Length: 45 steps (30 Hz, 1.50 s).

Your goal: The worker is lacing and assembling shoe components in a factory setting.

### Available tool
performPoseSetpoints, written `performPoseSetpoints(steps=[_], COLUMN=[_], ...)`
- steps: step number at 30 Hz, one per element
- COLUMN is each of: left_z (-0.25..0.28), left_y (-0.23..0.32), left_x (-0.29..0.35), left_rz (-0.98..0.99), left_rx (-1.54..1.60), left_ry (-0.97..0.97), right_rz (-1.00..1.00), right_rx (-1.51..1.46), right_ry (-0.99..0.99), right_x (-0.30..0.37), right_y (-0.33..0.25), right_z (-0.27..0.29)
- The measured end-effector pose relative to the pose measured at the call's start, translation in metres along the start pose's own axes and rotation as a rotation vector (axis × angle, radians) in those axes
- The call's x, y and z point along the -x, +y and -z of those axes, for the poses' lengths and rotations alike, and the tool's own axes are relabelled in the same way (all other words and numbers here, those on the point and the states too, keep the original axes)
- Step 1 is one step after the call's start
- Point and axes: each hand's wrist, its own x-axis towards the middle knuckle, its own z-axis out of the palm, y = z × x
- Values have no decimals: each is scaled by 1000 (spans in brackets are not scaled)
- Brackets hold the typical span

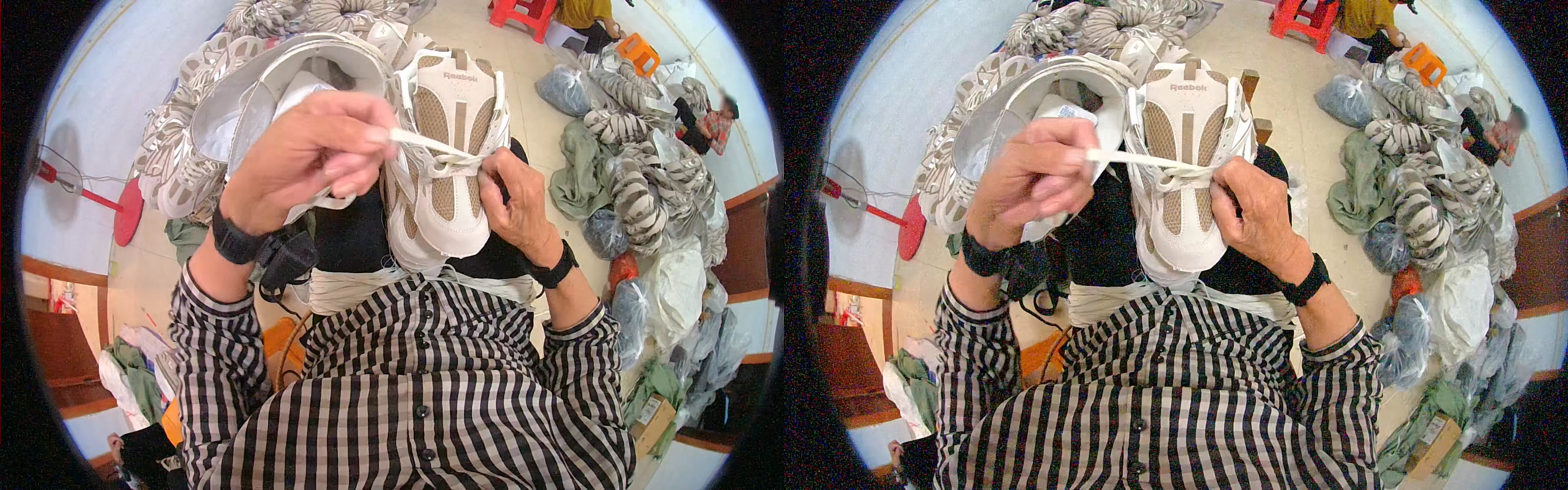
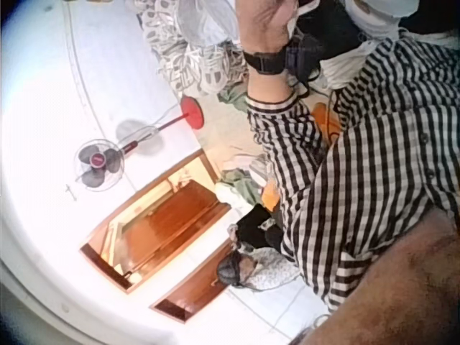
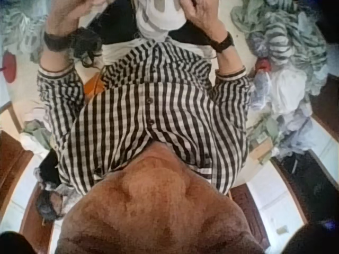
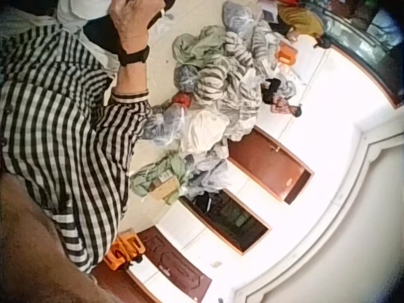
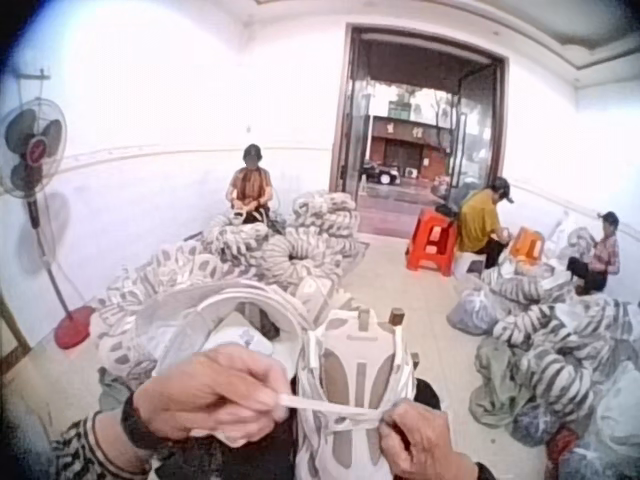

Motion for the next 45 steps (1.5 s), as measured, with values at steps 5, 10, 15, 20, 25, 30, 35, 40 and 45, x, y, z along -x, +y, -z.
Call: performPoseSetpoints(steps=[5, 10, 15, 20, 25, 30, 35, 40, 45], left_z=[1, 35, 48, 48, 44, -9, -40, -32, -34], left_y=[-10, 1, 8, 9, 10, -22, -64, -72, -73], left_x=[9, -18, -26, -25, -25, -10, -15, -23, -20], left_rz=[-210, -231, -326, -232, -213, -802, -500, -527, -549], left_rx=[408, -170, -1063, -1078, -1055, -1313, -1094, -1073, -1019], left_ry=[10, 330, 383, 405, 414, 616, 426, 381, 454], right_rz=[-39, -321, -55, -121, -293, -155, -100, -3, -32], right_rx=[-59, -302, -47, -92, -280, -56, 10, 168, 162], right_ry=[-24, 12, -134, -127, -148, -199, -184, -207, -199], right_x=[-4, -19, -36, -38, -39, -32, -35, -34, -34], right_y=[-2, -10, -9, -5, -4, -14, -17, -22, -24], right_z=[1, 21, 27, 28, 37, 32, 26, 22, 19])
